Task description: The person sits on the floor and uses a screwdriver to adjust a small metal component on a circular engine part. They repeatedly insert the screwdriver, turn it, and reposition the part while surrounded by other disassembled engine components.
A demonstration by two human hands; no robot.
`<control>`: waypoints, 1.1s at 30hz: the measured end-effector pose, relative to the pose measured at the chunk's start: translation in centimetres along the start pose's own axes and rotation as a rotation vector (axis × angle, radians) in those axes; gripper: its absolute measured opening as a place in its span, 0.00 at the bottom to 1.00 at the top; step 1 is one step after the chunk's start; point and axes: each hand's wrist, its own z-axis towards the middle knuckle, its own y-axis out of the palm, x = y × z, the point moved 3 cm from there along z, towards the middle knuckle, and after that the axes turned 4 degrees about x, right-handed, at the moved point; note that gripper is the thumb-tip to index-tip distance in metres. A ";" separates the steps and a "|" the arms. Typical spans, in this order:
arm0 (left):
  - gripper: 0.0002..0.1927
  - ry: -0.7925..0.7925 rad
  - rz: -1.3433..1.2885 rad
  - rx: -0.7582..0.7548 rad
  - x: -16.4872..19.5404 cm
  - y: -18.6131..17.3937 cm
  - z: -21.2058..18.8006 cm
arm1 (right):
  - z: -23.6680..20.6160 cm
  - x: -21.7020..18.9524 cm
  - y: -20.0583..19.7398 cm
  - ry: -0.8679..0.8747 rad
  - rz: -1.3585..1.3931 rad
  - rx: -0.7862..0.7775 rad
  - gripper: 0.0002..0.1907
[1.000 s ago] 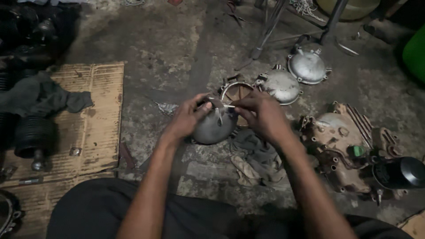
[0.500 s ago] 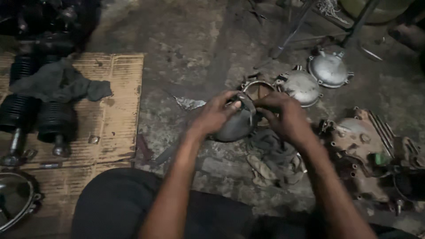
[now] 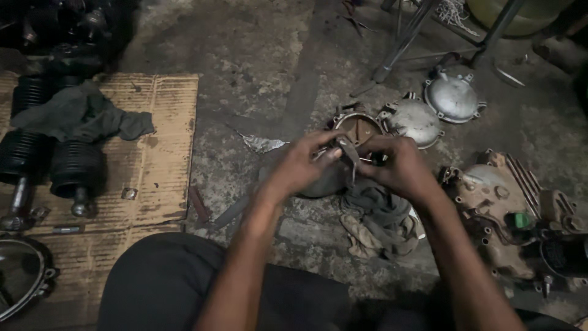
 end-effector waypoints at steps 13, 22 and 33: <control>0.28 -0.057 0.248 0.068 1.2 0.3 -1.4 | -0.6 -1.0 0.0 0.095 -0.124 0.042 0.11; 0.28 -0.287 0.242 0.123 -0.5 0.4 -1.6 | -1.5 -0.6 -0.9 0.025 0.101 -0.182 0.14; 0.31 -0.069 0.095 0.121 -3.2 1.4 -1.2 | -2.0 -1.3 -0.3 0.380 0.025 -0.391 0.16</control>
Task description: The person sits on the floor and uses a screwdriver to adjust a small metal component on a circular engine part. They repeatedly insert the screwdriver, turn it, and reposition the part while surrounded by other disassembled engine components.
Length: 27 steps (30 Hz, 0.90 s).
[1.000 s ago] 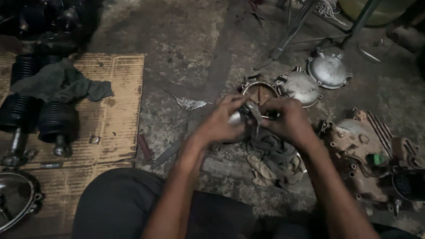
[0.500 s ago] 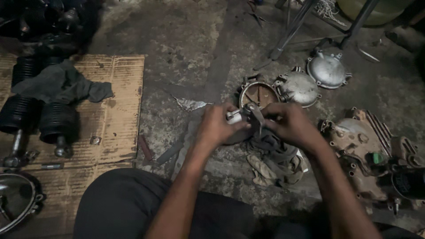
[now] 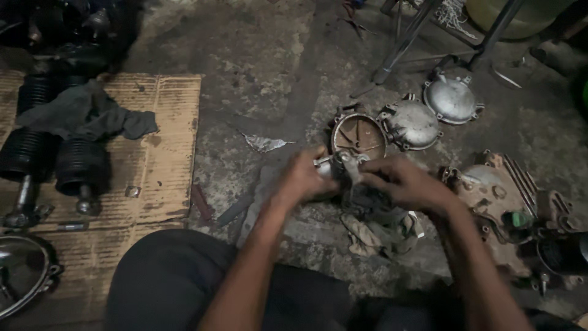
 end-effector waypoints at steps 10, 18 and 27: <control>0.21 -0.227 0.018 0.058 3.2 0.1 -2.6 | 0.2 4.0 2.3 -0.034 0.123 -0.030 0.16; 0.19 -0.111 -0.031 0.202 3.7 0.5 -2.8 | 0.8 6.5 4.8 -0.146 -0.065 0.089 0.16; 0.22 -0.034 -0.032 0.270 3.6 0.8 -2.8 | -1.7 3.7 7.7 0.080 0.350 0.208 0.18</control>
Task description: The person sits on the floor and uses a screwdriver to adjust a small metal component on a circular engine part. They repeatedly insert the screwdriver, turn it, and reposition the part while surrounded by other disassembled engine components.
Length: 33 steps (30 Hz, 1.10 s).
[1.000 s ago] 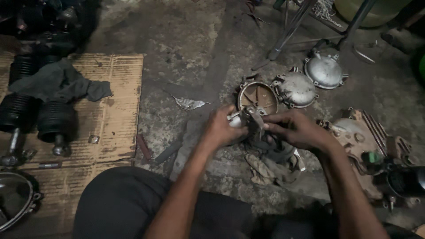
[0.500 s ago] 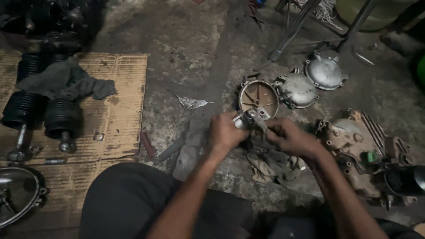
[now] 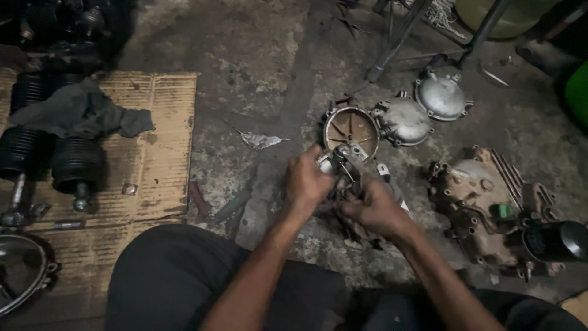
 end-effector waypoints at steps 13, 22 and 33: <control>0.16 0.112 0.170 0.004 0.1 1.9 -0.5 | 1.2 5.3 3.6 -0.195 0.254 0.305 0.07; 0.15 -0.234 0.332 -0.087 -4.5 2.8 4.2 | 4.0 2.4 4.3 -0.198 0.051 0.453 0.12; 0.60 -0.046 -0.042 -0.137 -12.9 2.9 6.9 | 3.3 0.4 6.2 -0.279 -0.133 0.275 0.21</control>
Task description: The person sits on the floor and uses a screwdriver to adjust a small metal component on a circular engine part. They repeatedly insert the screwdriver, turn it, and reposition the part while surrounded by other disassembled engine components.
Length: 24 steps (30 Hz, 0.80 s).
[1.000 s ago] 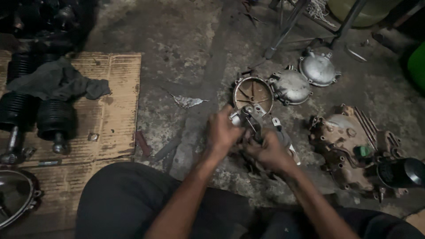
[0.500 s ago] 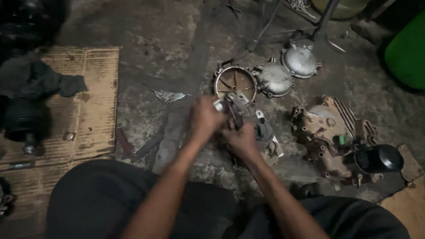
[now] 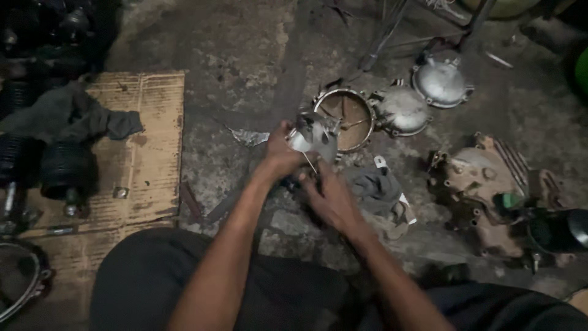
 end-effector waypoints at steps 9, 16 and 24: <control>0.54 0.014 -0.038 0.105 1.9 -0.2 -1.4 | 0.2 3.7 -3.5 0.136 -0.005 0.224 0.20; 0.47 0.103 -0.318 0.047 4.5 -0.3 -2.5 | 3.8 2.2 -6.7 -0.040 0.109 0.310 0.09; 0.31 0.282 -0.227 0.062 7.6 -0.1 -2.9 | 4.7 -2.0 -7.8 -0.197 -0.198 0.335 0.15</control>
